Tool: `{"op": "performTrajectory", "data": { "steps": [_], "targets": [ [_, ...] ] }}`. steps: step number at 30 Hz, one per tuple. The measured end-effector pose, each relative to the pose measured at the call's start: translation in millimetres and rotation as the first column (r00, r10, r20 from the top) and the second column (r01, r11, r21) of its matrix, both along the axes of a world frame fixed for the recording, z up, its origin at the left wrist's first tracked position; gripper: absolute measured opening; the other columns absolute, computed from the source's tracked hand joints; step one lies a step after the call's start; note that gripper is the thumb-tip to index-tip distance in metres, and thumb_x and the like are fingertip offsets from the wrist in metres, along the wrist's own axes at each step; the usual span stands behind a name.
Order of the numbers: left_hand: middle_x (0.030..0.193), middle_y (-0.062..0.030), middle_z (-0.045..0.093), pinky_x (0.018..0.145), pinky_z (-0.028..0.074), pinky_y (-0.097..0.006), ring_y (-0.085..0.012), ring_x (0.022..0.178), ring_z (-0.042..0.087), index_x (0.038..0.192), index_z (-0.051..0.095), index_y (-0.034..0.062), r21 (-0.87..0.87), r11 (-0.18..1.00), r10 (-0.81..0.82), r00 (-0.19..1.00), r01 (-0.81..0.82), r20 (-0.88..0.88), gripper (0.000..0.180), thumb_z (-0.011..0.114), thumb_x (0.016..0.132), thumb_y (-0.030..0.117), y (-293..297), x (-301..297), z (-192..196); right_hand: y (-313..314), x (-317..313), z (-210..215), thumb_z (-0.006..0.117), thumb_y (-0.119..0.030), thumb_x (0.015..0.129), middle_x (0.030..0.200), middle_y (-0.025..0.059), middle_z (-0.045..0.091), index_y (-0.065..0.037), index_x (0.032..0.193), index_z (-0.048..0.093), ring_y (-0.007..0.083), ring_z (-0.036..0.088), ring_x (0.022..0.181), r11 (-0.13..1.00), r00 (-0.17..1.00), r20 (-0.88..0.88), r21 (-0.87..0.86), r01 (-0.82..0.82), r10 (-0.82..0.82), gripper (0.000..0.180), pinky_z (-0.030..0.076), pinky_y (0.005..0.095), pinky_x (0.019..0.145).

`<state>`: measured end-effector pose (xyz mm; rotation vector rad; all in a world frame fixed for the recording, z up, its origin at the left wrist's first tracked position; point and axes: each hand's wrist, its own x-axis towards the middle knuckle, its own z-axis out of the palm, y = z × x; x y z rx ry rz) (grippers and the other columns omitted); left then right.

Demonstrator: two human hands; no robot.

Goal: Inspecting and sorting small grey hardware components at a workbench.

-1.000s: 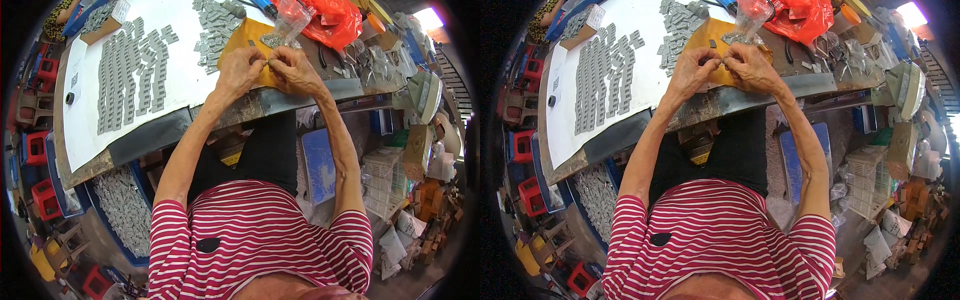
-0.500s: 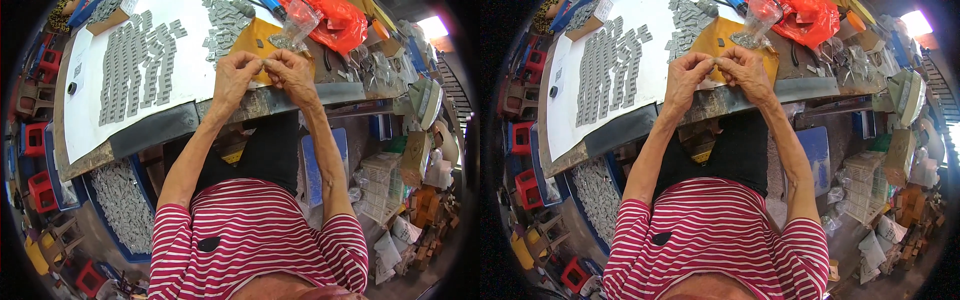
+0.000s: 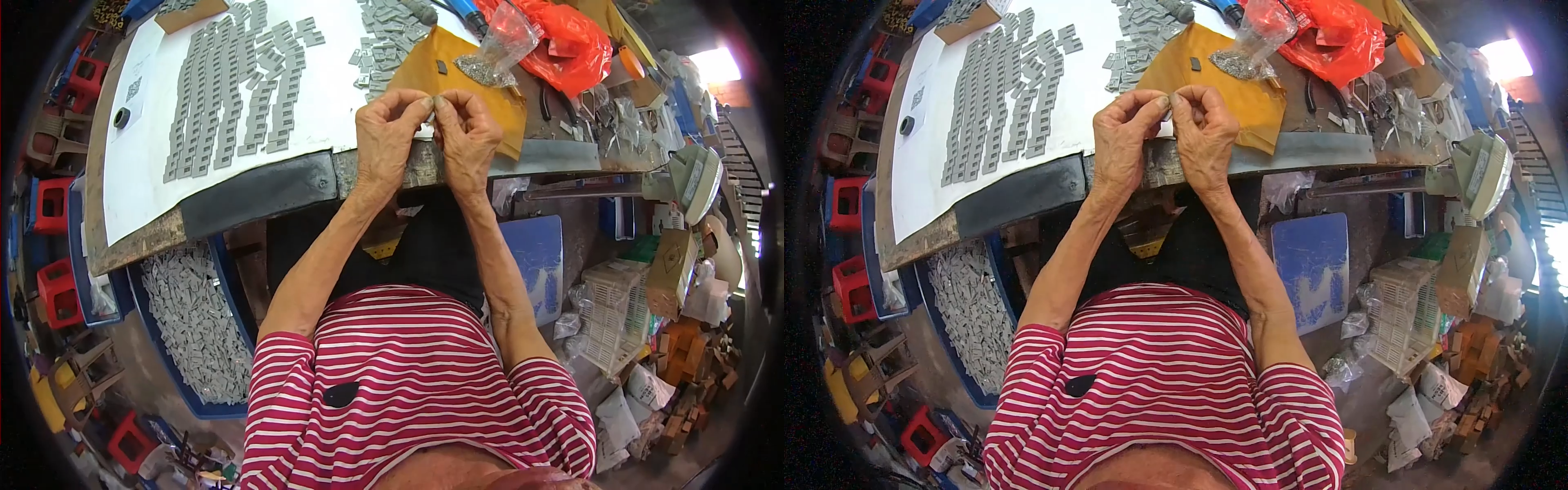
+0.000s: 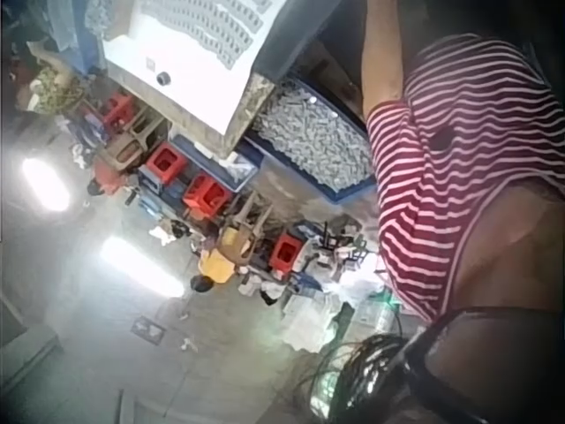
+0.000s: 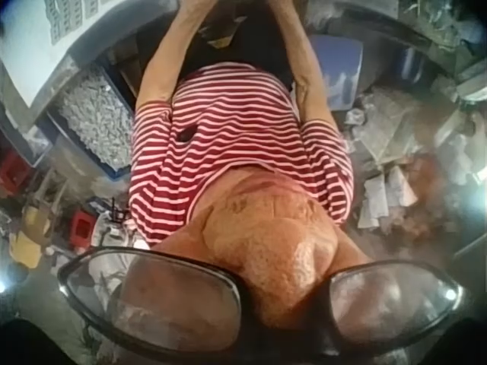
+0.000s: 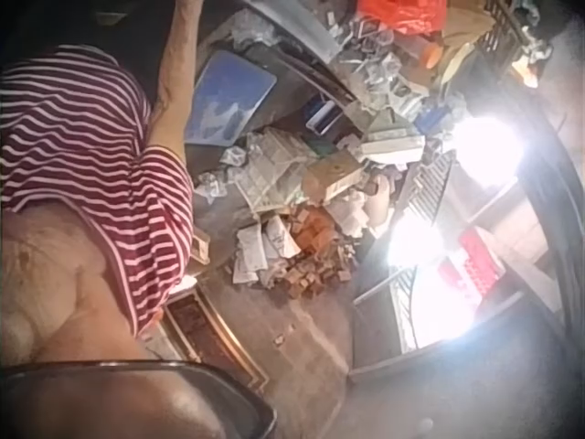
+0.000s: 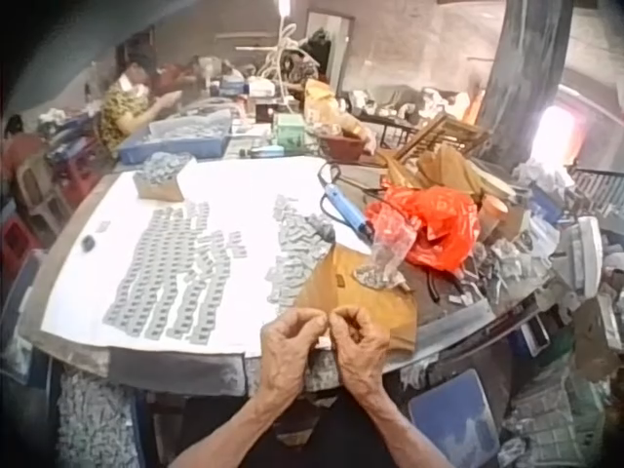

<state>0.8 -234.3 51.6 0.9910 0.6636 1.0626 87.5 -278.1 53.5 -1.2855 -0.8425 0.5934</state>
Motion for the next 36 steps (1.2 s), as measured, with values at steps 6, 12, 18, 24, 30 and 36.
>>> {"op": "performTrajectory", "data": {
  "steps": [6,12,18,24,30,36],
  "targets": [
    [0.071,0.0008,0.056,0.056,0.038,-0.017,-0.0044,0.061,0.046,0.092,0.062,-0.001,-0.02,0.998,-0.057,0.998,0.057,-0.02,0.014,0.058,0.082,0.008,-3,-6,-1,0,4,-4,0.058,-0.006,0.081,0.066,-0.0037,0.05,0.0,0.081,0.055,0.0011,0.042,0.054,0.992,0.976,0.176,0.049,0.119,-0.126,0.006,0.033,0.0167,0.047],
    [0.075,-0.0007,0.057,0.061,0.041,-0.019,-0.0058,0.065,0.049,0.102,0.059,-0.0021,-0.003,0.99,-0.141,0.987,0.141,-0.079,0.021,0.056,0.083,0.006,-6,-18,3,-3,19,7,0.051,-0.002,0.084,0.064,0.0064,0.058,0.004,0.079,0.053,0.0068,0.051,0.051,0.999,0.999,0.019,0.003,-0.034,0.033,0.007,0.041,0.0175,0.046],
    [0.078,-0.0014,0.058,0.063,0.043,-0.019,-0.0057,0.068,0.052,0.103,0.057,-0.0024,0.051,0.991,-0.116,0.986,0.123,-0.124,0.021,0.055,0.083,0.003,-8,-22,1,-10,22,8,0.052,-0.001,0.083,0.064,0.0054,0.057,0.003,0.082,0.052,0.0068,0.051,0.052,0.986,0.982,-0.093,-0.005,-0.165,0.164,0.005,0.041,0.0178,0.045],
    [0.079,-0.0008,0.058,0.061,0.042,-0.018,-0.005,0.067,0.051,0.1,0.057,-0.0016,0.083,0.987,-0.125,0.984,0.136,-0.124,0.019,0.055,0.082,0.003,-6,-27,3,-18,14,13,0.053,-0.002,0.083,0.067,0.0043,0.056,0.002,0.083,0.052,0.0058,0.051,0.053,0.971,0.963,-0.141,-0.033,-0.238,0.231,0.004,0.04,0.0169,0.045],
    [0.079,0.002,0.057,0.062,0.041,-0.017,-0.0038,0.066,0.048,0.105,0.059,0.0024,0.145,0.974,-0.145,0.97,0.175,-0.197,0.023,0.055,0.083,0.006,-8,-34,6,-24,8,13,0.054,-0.003,0.083,0.064,0.0012,0.054,0.0,0.084,0.054,0.0044,0.05,0.052,0.954,0.961,-0.053,-0.121,-0.274,0.27,0.003,0.038,0.0158,0.045],
    [0.079,0.0019,0.058,0.064,0.042,-0.018,-0.0044,0.07,0.05,0.103,0.061,0.0025,0.164,0.974,-0.119,0.972,0.153,-0.201,0.021,0.052,0.085,0.006,-14,-32,3,-32,-6,14,0.056,-0.005,0.083,0.062,0.0002,0.053,0.0,0.084,0.054,0.0037,0.049,0.051,0.957,0.965,-0.034,-0.129,-0.261,0.259,0.005,0.036,0.015,0.044]
  ]
}}
